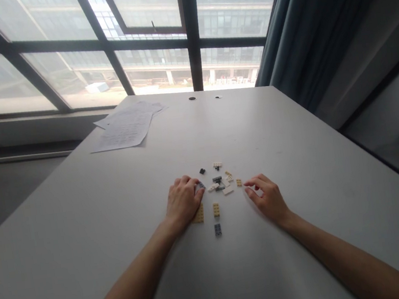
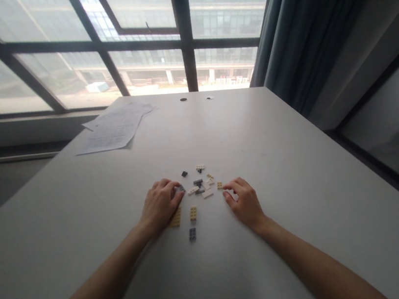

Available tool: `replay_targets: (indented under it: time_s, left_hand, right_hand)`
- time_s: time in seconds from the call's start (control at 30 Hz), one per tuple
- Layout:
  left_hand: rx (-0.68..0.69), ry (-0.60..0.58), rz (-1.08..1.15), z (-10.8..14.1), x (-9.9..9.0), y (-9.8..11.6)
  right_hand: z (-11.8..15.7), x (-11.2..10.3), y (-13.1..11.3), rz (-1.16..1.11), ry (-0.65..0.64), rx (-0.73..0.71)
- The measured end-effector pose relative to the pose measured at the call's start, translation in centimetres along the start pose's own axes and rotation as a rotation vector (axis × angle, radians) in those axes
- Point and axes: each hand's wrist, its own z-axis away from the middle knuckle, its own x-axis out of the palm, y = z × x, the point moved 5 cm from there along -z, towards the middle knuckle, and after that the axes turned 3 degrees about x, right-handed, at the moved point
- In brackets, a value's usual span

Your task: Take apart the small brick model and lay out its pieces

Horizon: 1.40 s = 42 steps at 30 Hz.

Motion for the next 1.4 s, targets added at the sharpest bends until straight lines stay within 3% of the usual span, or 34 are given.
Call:
replay_targets:
  time_s: [0.17,0.3,0.4,0.5,0.63,0.77,0.97,1.07,1.17,1.27,1.4]
  left_hand:
    - [0.012,-0.023,0.039,-0.4,0.4,-0.6]
    - [0.007,0.008,0.025,-0.6,-0.4,-0.4]
    - [0.070,0.056,0.023,0.1,-1.7,1.5]
    - [0.233,0.031,0.060,1.3,-2.6,5.0]
    - [0.391,-0.085,0.070,2.7,-1.9,8.4]
    - [0.452,-0.156,0.047,3.2,-0.7,9.2]
    - [0.453,-0.173,0.086,3.3,-0.1,9.2]
    - [0.454,-0.149,0.093,3.1,-0.3,8.8]
    - [0.405,-0.082,0.117,2.5,-0.7,7.3]
    - [0.274,-0.008,0.129,1.7,-1.0,4.8]
    - [0.149,0.044,0.130,1.1,-1.0,2.2]
  right_hand:
    - [0.9,-0.4,-0.5,-0.009,0.027,-0.028]
    - [1.2,-0.6,-0.7,0.008,0.067,-0.046]
    - [1.1,-0.7,-0.5,0.005,0.099,-0.036]
    - [1.0,-0.8,-0.4,-0.003,0.109,-0.016]
    - [0.9,-1.0,-0.5,-0.007,0.111,0.001]
    - [0.8,-0.9,-0.5,-0.011,0.101,0.008]
    - [0.7,-0.7,-0.3,-0.007,0.091,0.015]
    - [0.9,-0.6,-0.7,0.012,0.060,-0.047]
    - [1.3,0.0,-1.7,0.035,-0.068,-0.199]
    - [1.8,1.0,-2.4,0.104,-0.238,-0.324]
    - [1.8,1.7,-2.6,0.162,-0.334,-0.338]
